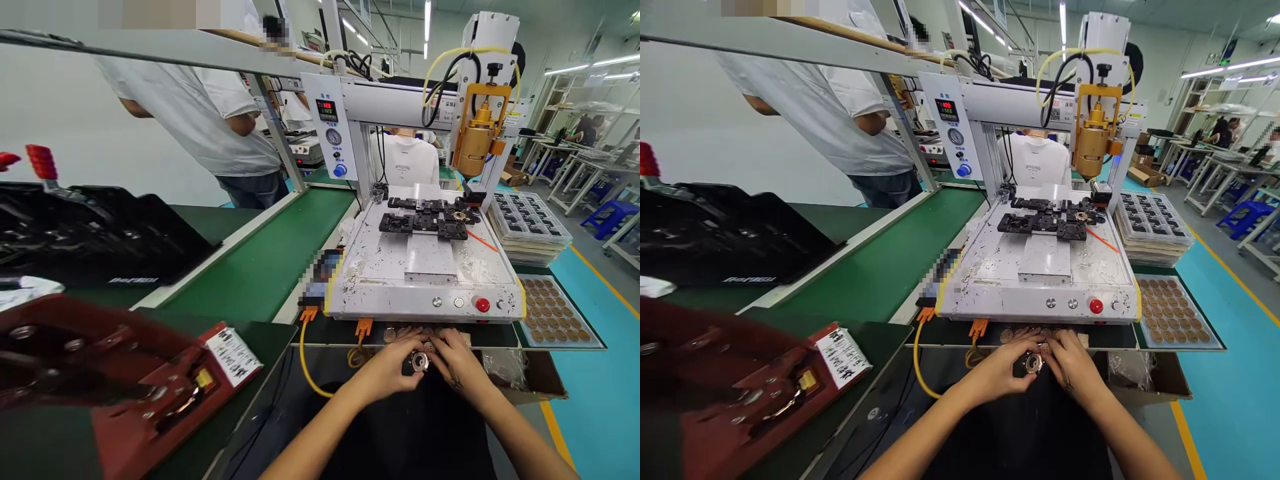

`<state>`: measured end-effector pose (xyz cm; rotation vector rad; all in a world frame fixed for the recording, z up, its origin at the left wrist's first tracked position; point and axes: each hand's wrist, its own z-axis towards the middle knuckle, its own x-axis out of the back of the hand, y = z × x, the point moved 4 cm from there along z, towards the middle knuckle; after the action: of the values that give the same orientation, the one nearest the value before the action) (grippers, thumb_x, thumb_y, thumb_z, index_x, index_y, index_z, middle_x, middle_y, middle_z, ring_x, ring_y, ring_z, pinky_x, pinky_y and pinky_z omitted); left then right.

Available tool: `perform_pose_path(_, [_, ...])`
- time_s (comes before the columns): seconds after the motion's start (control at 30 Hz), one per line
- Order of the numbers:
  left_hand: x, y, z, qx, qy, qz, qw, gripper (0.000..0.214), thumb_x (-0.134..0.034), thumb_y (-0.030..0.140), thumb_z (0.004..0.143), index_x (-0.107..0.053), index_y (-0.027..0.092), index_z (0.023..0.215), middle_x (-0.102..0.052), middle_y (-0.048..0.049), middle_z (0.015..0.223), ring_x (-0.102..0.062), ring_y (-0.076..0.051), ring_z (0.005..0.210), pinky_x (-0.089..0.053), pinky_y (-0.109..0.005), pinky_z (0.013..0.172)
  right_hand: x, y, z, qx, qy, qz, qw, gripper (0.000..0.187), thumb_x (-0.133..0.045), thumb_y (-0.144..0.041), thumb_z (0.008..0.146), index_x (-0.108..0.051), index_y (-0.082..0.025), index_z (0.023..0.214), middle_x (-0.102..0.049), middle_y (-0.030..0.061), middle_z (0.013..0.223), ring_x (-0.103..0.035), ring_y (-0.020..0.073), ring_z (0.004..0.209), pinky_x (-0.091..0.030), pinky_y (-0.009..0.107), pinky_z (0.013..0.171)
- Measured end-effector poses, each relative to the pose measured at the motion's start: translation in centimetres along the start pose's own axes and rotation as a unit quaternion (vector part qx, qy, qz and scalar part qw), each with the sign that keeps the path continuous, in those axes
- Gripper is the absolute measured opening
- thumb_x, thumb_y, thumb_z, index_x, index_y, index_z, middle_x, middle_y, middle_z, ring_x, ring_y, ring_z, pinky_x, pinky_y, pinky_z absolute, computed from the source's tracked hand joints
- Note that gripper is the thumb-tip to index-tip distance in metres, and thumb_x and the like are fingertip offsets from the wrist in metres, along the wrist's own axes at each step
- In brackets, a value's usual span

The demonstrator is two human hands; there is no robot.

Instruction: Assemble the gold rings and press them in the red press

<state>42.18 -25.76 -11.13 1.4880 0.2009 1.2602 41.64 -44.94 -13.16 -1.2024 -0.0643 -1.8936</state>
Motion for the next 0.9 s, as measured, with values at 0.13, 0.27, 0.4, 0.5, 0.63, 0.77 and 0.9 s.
perform_pose_path(0.13, [-0.1, -0.1, 0.0, 0.023, -0.014, 0.002, 1.0, 0.036, -0.077, 0.011, 0.077, -0.071, 0.022, 0.111, -0.067, -0.0113, 0.151, -0.05, -0.032, 0.152, -0.031, -0.05, 0.131, -0.6, 1.2, -0.9, 0.037, 0.004, -0.005, 0.999, 0.026, -0.064, -0.02, 0.104, -0.071, -0.021, 0.128, -0.073, 0.0134, 0.108, -0.066, 0.0285, 0.094, -0.06, 0.043, 0.081])
perform_pose_path(0.27, [0.0, -0.2, -0.1, 0.044, -0.026, -0.005, 0.999, 0.037, -0.077, 0.011, 0.076, -0.071, 0.022, 0.111, -0.066, -0.0127, 0.152, -0.048, -0.033, 0.153, -0.032, -0.049, 0.13, -1.6, 1.6, -2.6, 0.088, 0.043, 0.015, 0.995, 0.032, -0.052, -0.013, 0.107, -0.073, -0.021, 0.129, -0.079, 0.0134, 0.102, -0.07, 0.0258, 0.088, -0.059, 0.042, 0.078])
perform_pose_path(0.4, [-0.1, -0.2, -0.1, 0.04, -0.005, -0.027, 0.999, 0.037, -0.075, 0.011, 0.077, -0.071, 0.022, 0.112, -0.066, -0.0136, 0.153, -0.05, -0.033, 0.152, -0.035, -0.05, 0.129, -1.3, 0.7, -4.1, 0.097, 0.053, 0.054, 0.992, 0.032, -0.055, -0.014, 0.105, -0.076, -0.025, 0.125, -0.082, 0.0096, 0.097, -0.073, 0.0237, 0.08, -0.06, 0.039, 0.07])
perform_pose_path(0.5, [-0.5, -0.1, -0.1, 0.041, 0.015, -0.04, 0.998, 0.036, -0.076, 0.011, 0.076, -0.07, 0.023, 0.11, -0.068, -0.013, 0.15, -0.053, -0.032, 0.149, -0.036, -0.05, 0.128, 0.2, -0.1, -4.6, 0.04, 0.065, 0.089, 0.993, 0.027, -0.058, -0.015, 0.104, -0.077, -0.027, 0.119, -0.081, 0.0087, 0.098, -0.074, 0.0245, 0.085, -0.062, 0.04, 0.075])
perform_pose_path(0.63, [-0.8, 0.3, 0.0, 0.042, 0.046, -0.037, 0.997, 0.034, -0.076, 0.008, 0.075, -0.071, 0.022, 0.105, -0.07, -0.0133, 0.146, -0.056, -0.033, 0.146, -0.036, -0.051, 0.127, 2.8, 0.0, -4.5, -0.094, 0.095, 0.141, 0.981, 0.019, -0.057, -0.019, 0.106, -0.075, -0.024, 0.109, -0.078, 0.0119, 0.108, -0.075, 0.0262, 0.102, -0.062, 0.043, 0.091])
perform_pose_path(0.77, [-0.6, 0.8, 0.1, 0.048, 0.056, -0.05, 0.996, 0.03, -0.074, 0.008, 0.077, -0.071, 0.021, 0.103, -0.069, -0.0144, 0.146, -0.056, -0.033, 0.145, -0.041, -0.048, 0.124, 5.0, 0.1, -3.7, -0.207, 0.098, 0.201, 0.952, 0.018, -0.06, -0.034, 0.106, -0.073, -0.024, 0.1, -0.079, 0.0103, 0.105, -0.076, 0.027, 0.1, -0.062, 0.041, 0.091])
perform_pose_path(0.9, [-0.7, 1.1, 0.4, 0.039, 0.081, -0.02, 0.996, 0.031, -0.073, 0.009, 0.077, -0.069, 0.022, 0.105, -0.073, -0.013, 0.137, -0.062, -0.033, 0.136, -0.046, -0.048, 0.117, 6.2, -0.4, -2.5, -0.296, 0.091, 0.258, 0.915, 0.027, -0.065, -0.049, 0.103, -0.07, -0.022, 0.102, -0.074, 0.004, 0.081, -0.071, 0.0206, 0.069, -0.06, 0.032, 0.066])
